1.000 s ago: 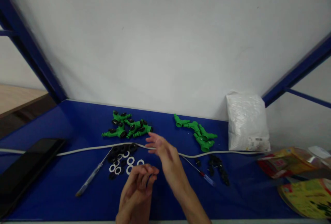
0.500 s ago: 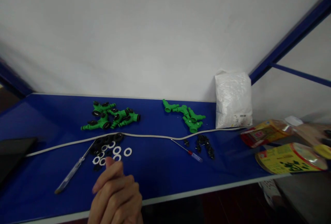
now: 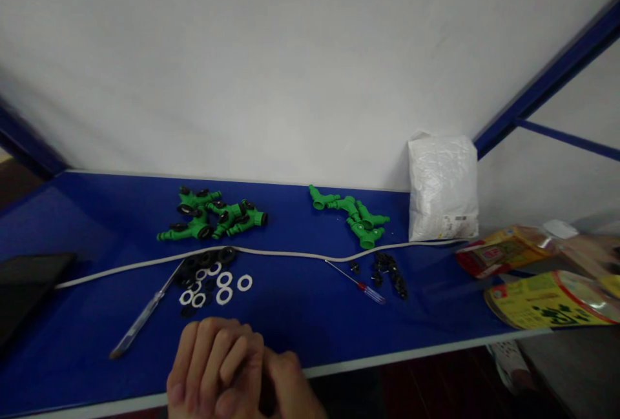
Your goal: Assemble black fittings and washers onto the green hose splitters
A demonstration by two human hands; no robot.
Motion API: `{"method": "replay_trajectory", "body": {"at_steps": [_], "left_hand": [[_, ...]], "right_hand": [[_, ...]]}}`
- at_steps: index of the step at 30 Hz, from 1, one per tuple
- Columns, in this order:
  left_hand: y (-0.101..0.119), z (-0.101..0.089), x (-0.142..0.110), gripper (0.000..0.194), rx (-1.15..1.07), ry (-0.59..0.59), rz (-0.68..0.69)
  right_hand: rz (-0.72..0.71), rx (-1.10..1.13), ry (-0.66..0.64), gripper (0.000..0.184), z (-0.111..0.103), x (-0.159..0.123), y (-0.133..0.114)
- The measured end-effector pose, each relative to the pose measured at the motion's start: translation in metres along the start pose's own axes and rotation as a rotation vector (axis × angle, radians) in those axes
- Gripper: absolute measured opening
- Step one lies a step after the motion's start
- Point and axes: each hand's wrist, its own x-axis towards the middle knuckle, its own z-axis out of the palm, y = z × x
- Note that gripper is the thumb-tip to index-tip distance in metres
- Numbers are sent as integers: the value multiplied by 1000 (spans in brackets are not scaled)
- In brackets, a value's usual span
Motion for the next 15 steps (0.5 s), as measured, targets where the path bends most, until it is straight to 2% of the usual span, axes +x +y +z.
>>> {"method": "replay_trajectory", "body": {"at_steps": [2,5,7,10,13,15], "left_hand": [[12,0,6,43,-51,31,-25],[21,-1,12,39,-205,78,-88],[20,-5,12,35,-272,63,-113],[14,-14,9,31,-229,21,-169],[8,-21,8,31,-101,35,-247],[5,-20,10,42,-21,76,-302]], "right_hand": [[-43,-159,152,37,-63,-7,-3],[-190,-764,524,34,-158,6,-8],[-227,-897,570,34,-205,23,-8],[-238,-999,525,37,-245,42,1],[-223,-1043,497,36,-258,53,14],[-216,-1044,489,36,-258,57,16]]}}
